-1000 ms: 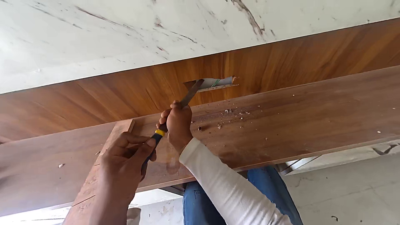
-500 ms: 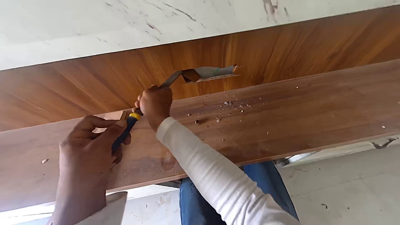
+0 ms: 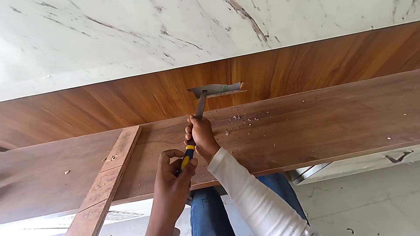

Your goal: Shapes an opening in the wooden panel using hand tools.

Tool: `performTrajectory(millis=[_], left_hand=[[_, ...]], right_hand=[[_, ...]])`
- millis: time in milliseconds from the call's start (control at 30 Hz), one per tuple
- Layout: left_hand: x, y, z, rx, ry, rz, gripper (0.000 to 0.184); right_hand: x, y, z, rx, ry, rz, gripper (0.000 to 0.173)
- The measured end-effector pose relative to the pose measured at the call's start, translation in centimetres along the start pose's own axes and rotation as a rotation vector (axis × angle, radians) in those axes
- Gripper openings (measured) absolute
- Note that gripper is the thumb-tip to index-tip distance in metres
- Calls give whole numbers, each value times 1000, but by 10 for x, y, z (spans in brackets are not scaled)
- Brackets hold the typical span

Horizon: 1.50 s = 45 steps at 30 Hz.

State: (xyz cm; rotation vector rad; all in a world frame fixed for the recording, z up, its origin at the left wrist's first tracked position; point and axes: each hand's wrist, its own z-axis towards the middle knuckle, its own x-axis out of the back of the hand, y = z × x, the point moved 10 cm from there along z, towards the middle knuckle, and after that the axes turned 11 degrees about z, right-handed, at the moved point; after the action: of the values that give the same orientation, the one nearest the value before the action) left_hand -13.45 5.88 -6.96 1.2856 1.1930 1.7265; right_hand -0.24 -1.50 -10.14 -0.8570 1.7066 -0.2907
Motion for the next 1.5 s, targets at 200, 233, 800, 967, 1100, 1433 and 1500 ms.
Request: performTrajectory(millis=[200,233,800,967,1100,1433,1500], left_hand=[[-1,9,-11,-82,122,2,28],[1,9,-13,-94,138,-12,28],[21,10,22,-75,126,320,31],[1,-1,8,-99,35,189,35],[-1,-21,3,20,-33,273,41],[37,-17,33,-83,82,936,31],[45,-19,53,-112,95,927,27]], right_hand=[[-4,1,-19,56,-118,-24,35],[-6,2,-20,58,-131,-17,35],[-43,-6,25,70,-75,-356,25],[-9,-11,1,171,-51,-185,28],[13,10,1,159,37,-239,31],[-21,34,34,110,143,-544,29],[-27,29,45,111,201,-619,28]])
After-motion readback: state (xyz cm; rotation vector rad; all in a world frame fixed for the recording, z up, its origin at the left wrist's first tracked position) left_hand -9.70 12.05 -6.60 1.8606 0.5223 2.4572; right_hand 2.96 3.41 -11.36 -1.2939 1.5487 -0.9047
